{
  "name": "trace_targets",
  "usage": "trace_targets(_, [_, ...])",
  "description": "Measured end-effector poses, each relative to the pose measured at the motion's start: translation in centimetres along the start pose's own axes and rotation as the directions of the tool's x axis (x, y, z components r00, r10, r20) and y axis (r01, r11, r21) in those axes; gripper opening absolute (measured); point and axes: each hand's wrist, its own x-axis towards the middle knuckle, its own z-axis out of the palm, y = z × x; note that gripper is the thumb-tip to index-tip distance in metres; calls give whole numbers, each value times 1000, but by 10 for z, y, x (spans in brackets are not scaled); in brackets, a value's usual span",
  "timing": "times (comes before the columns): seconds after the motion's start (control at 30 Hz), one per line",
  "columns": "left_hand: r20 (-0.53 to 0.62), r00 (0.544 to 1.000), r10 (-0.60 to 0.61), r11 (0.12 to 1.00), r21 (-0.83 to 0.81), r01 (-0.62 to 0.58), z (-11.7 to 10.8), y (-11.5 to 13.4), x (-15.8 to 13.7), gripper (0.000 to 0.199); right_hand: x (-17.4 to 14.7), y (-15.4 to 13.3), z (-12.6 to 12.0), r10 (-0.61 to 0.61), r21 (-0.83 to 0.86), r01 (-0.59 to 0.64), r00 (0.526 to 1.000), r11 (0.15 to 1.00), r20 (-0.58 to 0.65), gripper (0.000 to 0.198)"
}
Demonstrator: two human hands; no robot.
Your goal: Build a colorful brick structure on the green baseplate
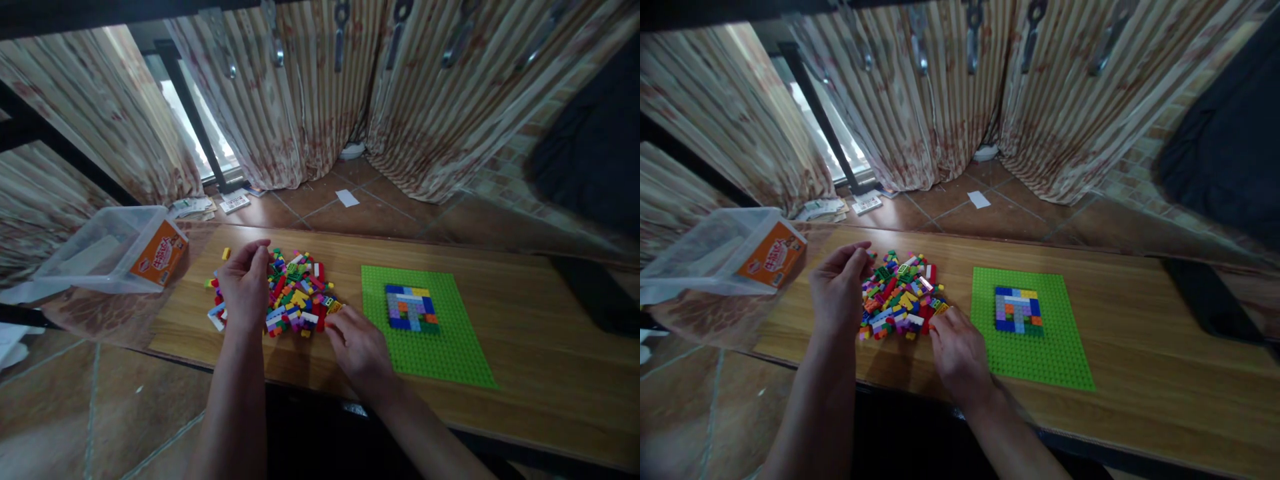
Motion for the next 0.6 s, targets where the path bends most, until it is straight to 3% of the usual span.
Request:
trace_targets(0.33, [-50,999,-16,1000,-12,16,-5,0,5,18,5,-2,-2,71,122,-67,997,990,-27,15])
trace_targets(0.6, [-89,996,-19,999,-27,16,-12,3,7,17,-2,-11,8,-23,172,38,996,984,-89,15])
